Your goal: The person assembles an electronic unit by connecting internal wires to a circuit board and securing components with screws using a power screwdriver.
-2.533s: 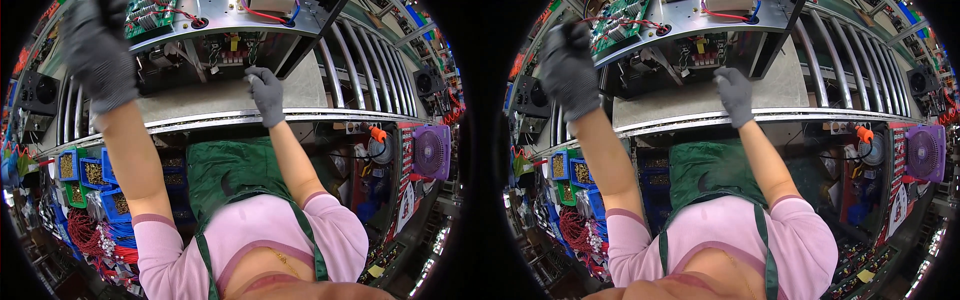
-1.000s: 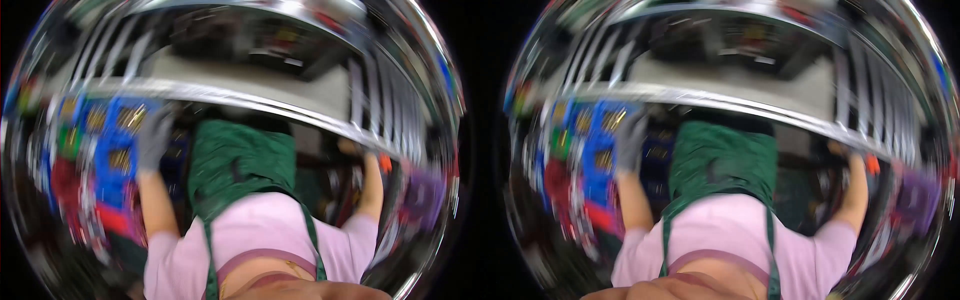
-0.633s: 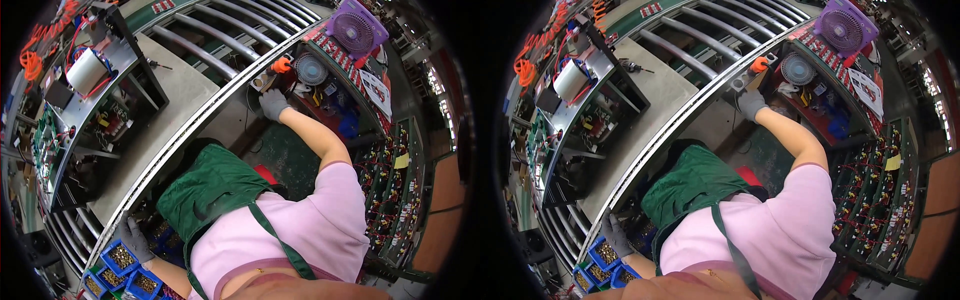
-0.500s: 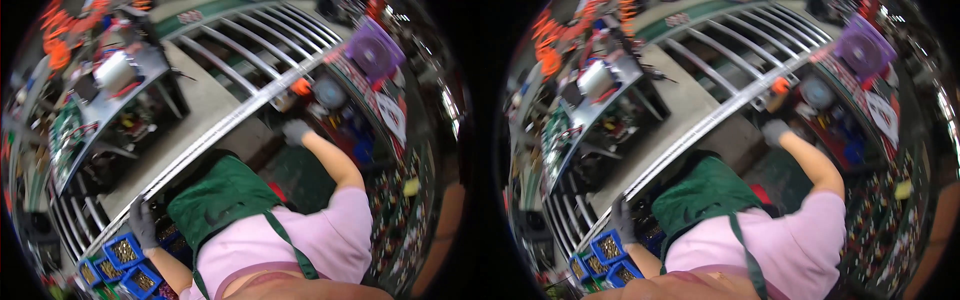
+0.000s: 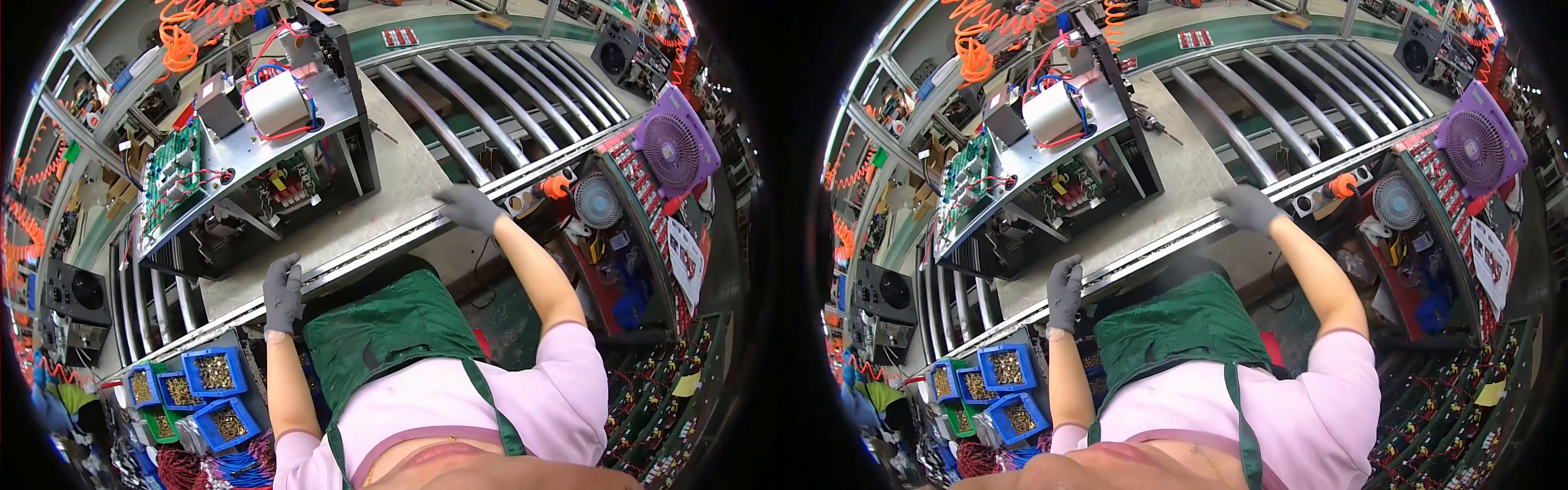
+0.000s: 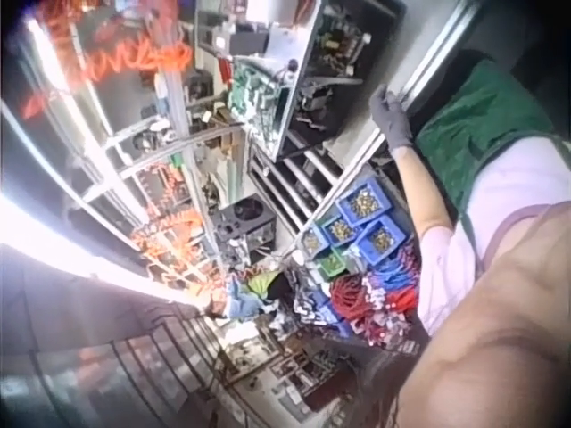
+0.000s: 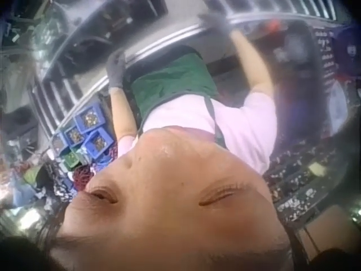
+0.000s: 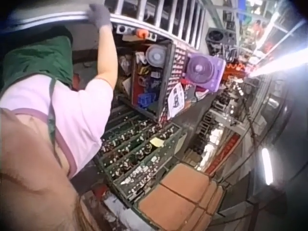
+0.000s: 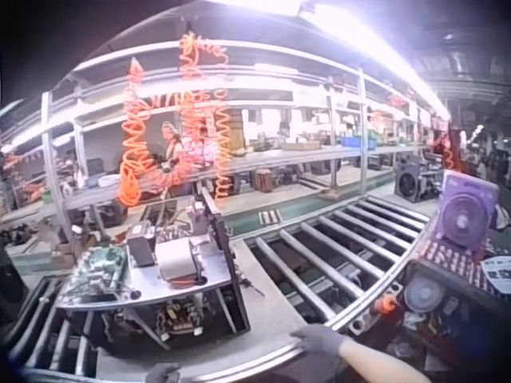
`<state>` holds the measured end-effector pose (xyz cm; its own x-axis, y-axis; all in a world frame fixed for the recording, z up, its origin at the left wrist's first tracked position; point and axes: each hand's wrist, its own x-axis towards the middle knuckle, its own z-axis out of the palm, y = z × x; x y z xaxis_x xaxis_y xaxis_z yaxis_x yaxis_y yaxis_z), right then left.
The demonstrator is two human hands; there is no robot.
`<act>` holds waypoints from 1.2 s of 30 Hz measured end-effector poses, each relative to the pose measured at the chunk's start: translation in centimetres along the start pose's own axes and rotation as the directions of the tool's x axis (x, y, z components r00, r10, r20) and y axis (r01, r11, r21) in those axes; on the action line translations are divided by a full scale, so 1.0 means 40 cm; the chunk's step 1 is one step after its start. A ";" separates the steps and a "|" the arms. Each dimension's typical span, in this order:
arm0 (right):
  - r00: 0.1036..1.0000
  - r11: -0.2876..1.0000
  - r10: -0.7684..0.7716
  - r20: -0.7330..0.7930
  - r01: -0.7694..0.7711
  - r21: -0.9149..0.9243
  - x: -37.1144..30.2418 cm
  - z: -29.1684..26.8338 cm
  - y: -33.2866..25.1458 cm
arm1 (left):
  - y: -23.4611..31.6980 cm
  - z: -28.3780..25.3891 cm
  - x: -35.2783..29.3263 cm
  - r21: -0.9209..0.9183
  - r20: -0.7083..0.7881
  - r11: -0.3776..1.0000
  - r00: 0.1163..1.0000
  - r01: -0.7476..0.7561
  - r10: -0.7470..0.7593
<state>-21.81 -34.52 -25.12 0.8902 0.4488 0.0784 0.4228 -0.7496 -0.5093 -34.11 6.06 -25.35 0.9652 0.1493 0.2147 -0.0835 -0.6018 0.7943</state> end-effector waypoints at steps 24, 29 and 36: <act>0.788 0.215 0.607 -0.103 -0.038 0.976 0.338 0.055 0.025 | 0.022 0.121 0.030 -0.189 0.255 0.954 0.950 0.232 -0.180; 0.853 0.051 0.483 -0.198 0.199 0.979 -0.002 0.035 -0.211 | 0.289 0.220 0.103 -0.225 0.389 0.961 0.890 -0.158 0.237; 0.982 0.528 0.123 -0.146 0.060 0.847 -0.205 0.119 -0.346 | 0.395 0.179 0.016 -0.554 0.675 0.813 0.668 0.179 0.314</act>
<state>-35.79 -25.52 -22.78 0.9505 0.2776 0.1394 0.1326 0.0431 -0.9902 -33.03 -8.96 -16.71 0.7855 -0.6188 0.0086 -0.0325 -0.0274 0.9991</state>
